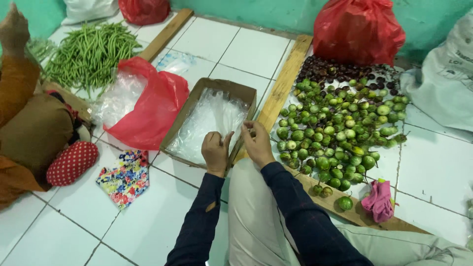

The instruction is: Packaging small green fruits into plastic bags after wiping them with a cloth

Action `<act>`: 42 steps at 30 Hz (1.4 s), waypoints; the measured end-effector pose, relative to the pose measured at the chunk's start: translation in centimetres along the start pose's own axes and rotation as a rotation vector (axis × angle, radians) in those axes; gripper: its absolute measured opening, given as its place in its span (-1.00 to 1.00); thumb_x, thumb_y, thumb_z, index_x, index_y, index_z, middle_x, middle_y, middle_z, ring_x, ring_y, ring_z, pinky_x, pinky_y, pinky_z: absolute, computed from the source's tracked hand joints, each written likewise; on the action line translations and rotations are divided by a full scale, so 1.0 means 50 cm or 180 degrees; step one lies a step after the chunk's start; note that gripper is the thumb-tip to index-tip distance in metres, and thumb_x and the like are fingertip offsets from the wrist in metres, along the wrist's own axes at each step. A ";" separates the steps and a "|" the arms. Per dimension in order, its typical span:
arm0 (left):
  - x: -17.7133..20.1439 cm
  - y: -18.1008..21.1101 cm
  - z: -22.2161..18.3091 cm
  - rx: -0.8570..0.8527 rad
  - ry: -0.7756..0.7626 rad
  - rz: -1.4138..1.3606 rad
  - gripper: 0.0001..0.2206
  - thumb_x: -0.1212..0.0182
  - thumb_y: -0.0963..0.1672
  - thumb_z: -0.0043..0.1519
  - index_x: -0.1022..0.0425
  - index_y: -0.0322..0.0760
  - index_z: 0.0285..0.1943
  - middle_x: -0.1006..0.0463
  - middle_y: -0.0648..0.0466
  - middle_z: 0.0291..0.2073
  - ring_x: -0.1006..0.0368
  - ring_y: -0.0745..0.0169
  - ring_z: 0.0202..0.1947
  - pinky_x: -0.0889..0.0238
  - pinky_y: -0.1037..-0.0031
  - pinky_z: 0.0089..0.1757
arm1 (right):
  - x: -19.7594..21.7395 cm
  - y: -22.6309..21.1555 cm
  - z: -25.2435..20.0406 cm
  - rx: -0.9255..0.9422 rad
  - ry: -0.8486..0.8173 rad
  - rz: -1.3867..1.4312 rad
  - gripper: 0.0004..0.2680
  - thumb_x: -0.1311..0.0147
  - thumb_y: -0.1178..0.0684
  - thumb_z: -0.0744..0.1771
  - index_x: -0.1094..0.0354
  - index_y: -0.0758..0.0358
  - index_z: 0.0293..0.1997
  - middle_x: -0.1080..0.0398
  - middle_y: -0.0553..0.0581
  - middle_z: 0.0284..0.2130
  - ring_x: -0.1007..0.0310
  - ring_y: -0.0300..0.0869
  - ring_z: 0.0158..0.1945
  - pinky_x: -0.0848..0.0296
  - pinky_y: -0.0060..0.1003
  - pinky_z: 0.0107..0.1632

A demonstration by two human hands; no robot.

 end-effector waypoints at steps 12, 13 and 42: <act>-0.018 -0.009 0.114 0.0159 0.0153 -0.0190 -0.49 -0.45 -0.02 0.22 -0.15 -0.19 -0.61 -0.16 0.12 -0.64 -0.28 0.04 -0.60 -0.14 0.44 -0.45 | 0.079 0.138 -0.044 -0.0009 0.0086 0.0192 -0.79 -0.03 -0.02 0.42 -0.43 0.34 -0.01 -0.44 0.29 -0.14 -0.59 0.01 -0.28 -0.53 -0.22 -0.31; -0.003 0.036 0.122 0.0123 0.0152 -0.0212 -0.49 -0.45 -0.02 0.22 -0.15 -0.19 -0.61 -0.16 0.12 -0.64 -0.28 0.04 -0.60 -0.14 0.44 -0.45 | 0.094 0.146 -0.043 0.0006 0.0124 0.0199 -0.79 -0.03 -0.02 0.42 -0.43 0.34 -0.01 -0.44 0.29 -0.14 -0.59 0.01 -0.28 -0.53 -0.22 -0.31; -0.174 0.631 -0.075 0.0630 -0.2528 -0.3559 -0.74 -0.38 -0.12 0.24 -0.46 -0.25 -0.49 -0.39 0.11 -0.77 -0.23 0.54 -0.58 -0.09 0.62 -0.51 | 0.558 0.036 -0.263 0.0879 0.1437 0.0006 -0.96 -0.24 0.30 0.30 -0.58 0.32 -0.30 -0.41 0.11 -0.52 -0.28 -0.35 -0.50 -0.28 -0.41 -0.45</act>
Point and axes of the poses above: each hand's wrist, its own z-axis towards the middle knuckle, its own x-axis out of the back of the hand, y = z × x, the point moved 3 cm from there along z, towards the middle knuckle
